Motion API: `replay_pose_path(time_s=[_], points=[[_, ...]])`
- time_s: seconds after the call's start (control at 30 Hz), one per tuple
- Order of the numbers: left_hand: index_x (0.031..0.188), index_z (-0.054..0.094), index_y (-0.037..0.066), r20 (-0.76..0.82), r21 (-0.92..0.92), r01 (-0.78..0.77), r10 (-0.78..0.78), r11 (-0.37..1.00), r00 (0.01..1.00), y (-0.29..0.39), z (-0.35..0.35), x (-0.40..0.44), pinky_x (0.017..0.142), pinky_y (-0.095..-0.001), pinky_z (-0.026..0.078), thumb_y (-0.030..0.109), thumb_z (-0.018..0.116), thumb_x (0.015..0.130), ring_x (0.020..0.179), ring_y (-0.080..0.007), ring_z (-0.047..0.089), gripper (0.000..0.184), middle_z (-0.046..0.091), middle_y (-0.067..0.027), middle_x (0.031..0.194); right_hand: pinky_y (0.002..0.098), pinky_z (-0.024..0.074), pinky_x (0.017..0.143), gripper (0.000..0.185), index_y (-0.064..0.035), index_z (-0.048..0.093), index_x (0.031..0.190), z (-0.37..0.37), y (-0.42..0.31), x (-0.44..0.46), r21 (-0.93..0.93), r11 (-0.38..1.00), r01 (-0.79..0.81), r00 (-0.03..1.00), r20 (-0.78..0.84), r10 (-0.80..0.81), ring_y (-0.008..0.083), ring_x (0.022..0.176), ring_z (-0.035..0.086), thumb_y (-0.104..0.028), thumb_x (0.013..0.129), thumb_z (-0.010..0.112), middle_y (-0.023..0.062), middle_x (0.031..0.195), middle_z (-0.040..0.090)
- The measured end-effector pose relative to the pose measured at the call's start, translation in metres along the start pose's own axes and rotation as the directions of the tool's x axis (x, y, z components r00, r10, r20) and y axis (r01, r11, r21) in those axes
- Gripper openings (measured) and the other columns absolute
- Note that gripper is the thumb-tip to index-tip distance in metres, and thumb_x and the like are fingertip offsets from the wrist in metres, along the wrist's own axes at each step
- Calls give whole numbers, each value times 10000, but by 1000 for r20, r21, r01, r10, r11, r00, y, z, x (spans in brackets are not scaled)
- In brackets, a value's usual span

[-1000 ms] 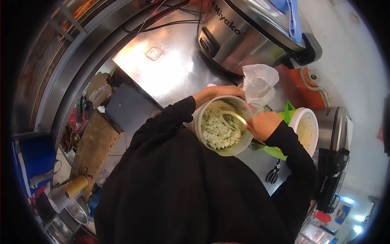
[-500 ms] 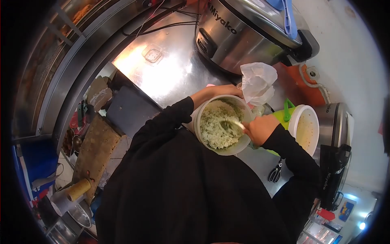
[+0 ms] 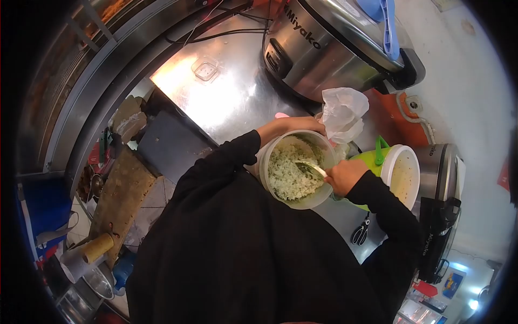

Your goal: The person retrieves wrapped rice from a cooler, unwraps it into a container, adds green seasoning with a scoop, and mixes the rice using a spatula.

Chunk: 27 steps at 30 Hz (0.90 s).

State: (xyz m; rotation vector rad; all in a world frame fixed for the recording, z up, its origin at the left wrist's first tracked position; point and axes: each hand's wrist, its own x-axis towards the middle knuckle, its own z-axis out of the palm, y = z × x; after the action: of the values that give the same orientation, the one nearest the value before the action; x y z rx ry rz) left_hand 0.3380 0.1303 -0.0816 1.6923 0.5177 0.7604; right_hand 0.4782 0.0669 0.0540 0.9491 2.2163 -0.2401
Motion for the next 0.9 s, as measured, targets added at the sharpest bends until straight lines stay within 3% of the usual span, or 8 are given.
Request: replay_pose_path(time_s=[0.13,0.23,0.3,0.4,0.53,0.63,0.7,0.9], points=[[900,532,19,159,-69,-32,43,997,986,-26,-4,13,674,-278,384,141,446,734,756,-205,523,223,552,-119,813,314,431,471,170,-66,568,666,-18,4,0,-117,992,-50,980,-200,26,220,537,559,-204,709,479,82,581,552],[919,520,33,190,-180,265,-231,947,954,-29,-4,16,679,-253,382,156,393,763,771,-139,489,235,529,-73,880,296,426,446,136,-55,551,711,5,1,17,-225,971,-80,943,-334,0,205,512,556,-166,686,477,68,560,549],[917,522,25,137,-6,-46,46,999,989,-32,-4,13,714,-290,378,148,440,734,839,-225,498,236,532,-133,865,296,428,448,134,-41,534,738,22,-2,25,-207,976,-72,946,-325,1,205,513,558,-142,682,466,73,556,550],[948,510,49,151,162,-8,-17,987,988,-19,-7,8,753,-293,361,151,446,728,930,-246,443,251,492,-145,946,317,437,478,123,-31,524,712,27,-5,26,-99,993,-67,981,-190,48,222,534,563,-136,686,465,100,572,553],[991,489,76,169,57,98,-106,994,980,7,-5,1,791,-299,339,165,459,720,1005,-264,377,286,442,-159,1013,339,438,501,157,-24,520,712,30,-3,18,18,999,-38,990,-136,40,252,550,559,-165,718,452,121,585,551],[942,527,52,150,85,99,-111,991,982,-2,8,14,749,-284,363,188,464,720,912,-212,453,268,501,-143,927,385,413,475,237,-8,502,770,34,-1,12,75,997,3,994,-112,5,307,499,522,-230,769,422,158,529,513],[740,587,0,103,-273,286,-268,918,958,-2,16,23,610,-260,395,259,448,676,658,-136,507,301,558,-98,723,383,430,539,247,-12,523,738,34,-2,6,161,983,-82,996,-26,87,305,598,544,-237,762,424,167,622,543],[746,599,13,140,-131,371,-354,919,925,8,27,29,627,-269,403,321,427,652,672,-166,524,365,572,-94,733,427,404,545,285,-4,539,748,61,-1,-7,420,905,-68,993,-62,104,334,630,526,-255,774,407,191,598,527]])
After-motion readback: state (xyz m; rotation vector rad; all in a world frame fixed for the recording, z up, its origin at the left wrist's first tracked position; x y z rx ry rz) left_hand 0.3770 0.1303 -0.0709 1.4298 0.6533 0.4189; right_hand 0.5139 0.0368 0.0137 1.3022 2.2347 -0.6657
